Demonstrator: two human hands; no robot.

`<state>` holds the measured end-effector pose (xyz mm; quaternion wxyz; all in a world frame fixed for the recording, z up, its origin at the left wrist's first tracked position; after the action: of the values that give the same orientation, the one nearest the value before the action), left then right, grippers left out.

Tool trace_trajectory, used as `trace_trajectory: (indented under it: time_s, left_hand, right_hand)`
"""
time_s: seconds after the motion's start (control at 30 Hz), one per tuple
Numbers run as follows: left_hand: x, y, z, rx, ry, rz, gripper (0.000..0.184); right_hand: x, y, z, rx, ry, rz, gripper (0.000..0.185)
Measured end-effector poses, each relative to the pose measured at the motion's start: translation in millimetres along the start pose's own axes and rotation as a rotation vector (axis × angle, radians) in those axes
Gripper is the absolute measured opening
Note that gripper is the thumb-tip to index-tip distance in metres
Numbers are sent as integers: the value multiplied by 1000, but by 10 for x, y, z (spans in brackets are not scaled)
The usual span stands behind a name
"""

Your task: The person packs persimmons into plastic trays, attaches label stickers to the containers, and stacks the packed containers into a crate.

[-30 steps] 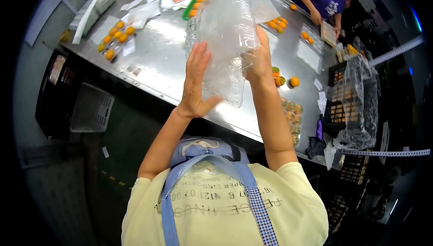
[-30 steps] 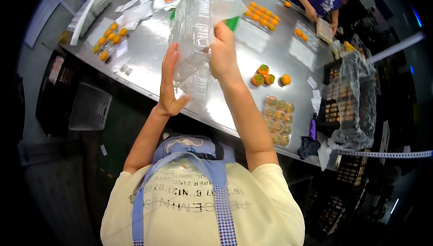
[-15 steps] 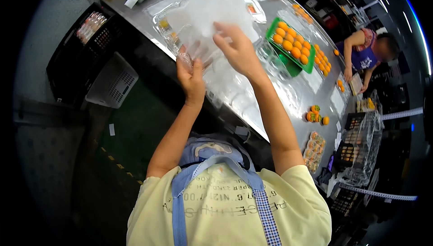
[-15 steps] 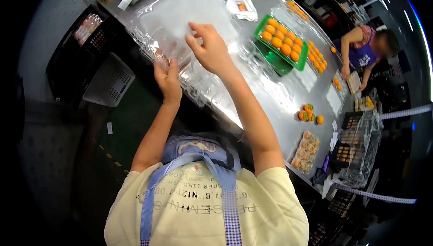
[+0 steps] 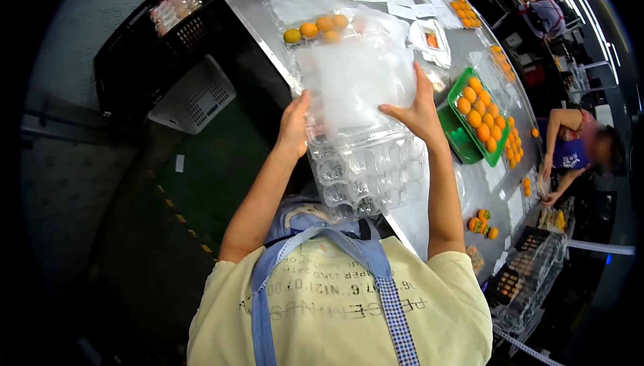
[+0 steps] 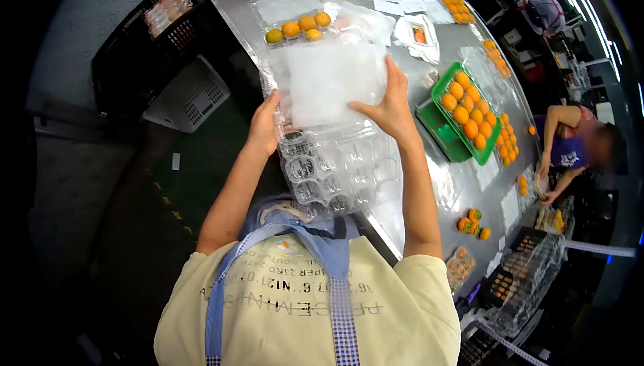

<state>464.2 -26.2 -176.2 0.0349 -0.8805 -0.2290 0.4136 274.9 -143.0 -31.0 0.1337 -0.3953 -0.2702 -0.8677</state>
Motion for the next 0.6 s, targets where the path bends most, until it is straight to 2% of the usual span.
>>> trace_trajectory:
  time_s: [0.1,0.13,0.17,0.23,0.27,0.37,0.47,0.5,0.57,0.6]
  left_hand:
    - [-132,70,93,95,89,34,57]
    - [-246,79,131,56,114,100,69]
    - [-236,118,300,96,44,188,62]
    - [-411,78,484,-29,190,359,60]
    - [-468,107,524,6,214,350,59]
    - [-545,195,655,112,286,309,61]
    - [-755,501,528,182,322,351,61]
    - [-754,618,519,236,297,272,59]
    - [-911,818,436,271,296,295,52]
    - [-919,930,443,297,316,319,51]
  right_hand:
    - [-215,21,-555,-391,198,205,90]
    - [-185,31,-668,-417,209,181,87]
    - [-155,17,-795,-446,218,156,84]
    - [-98,-28,-1159,-524,230,92,79]
    - [-17,-15,-1158,-514,216,41,71]
    - [19,-5,-1231,-514,380,39,64]
    - [66,111,-1362,-441,353,41,60]
    - [41,136,-1448,-517,460,58,61]
    - [-1,178,-1571,-663,674,86,62]
    - [-9,179,-1617,-689,670,91,62]
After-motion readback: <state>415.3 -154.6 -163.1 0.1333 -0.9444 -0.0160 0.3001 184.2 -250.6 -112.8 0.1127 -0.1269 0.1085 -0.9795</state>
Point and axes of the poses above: each hand's wrist, its own y-axis towards the middle knuckle, its own x-axis out of the back of the hand, z = x × y, the point moved 9 cm from there along y, towards the middle knuckle, and after that the axes turned 9 degrees about -x, right-handed, at the moved point
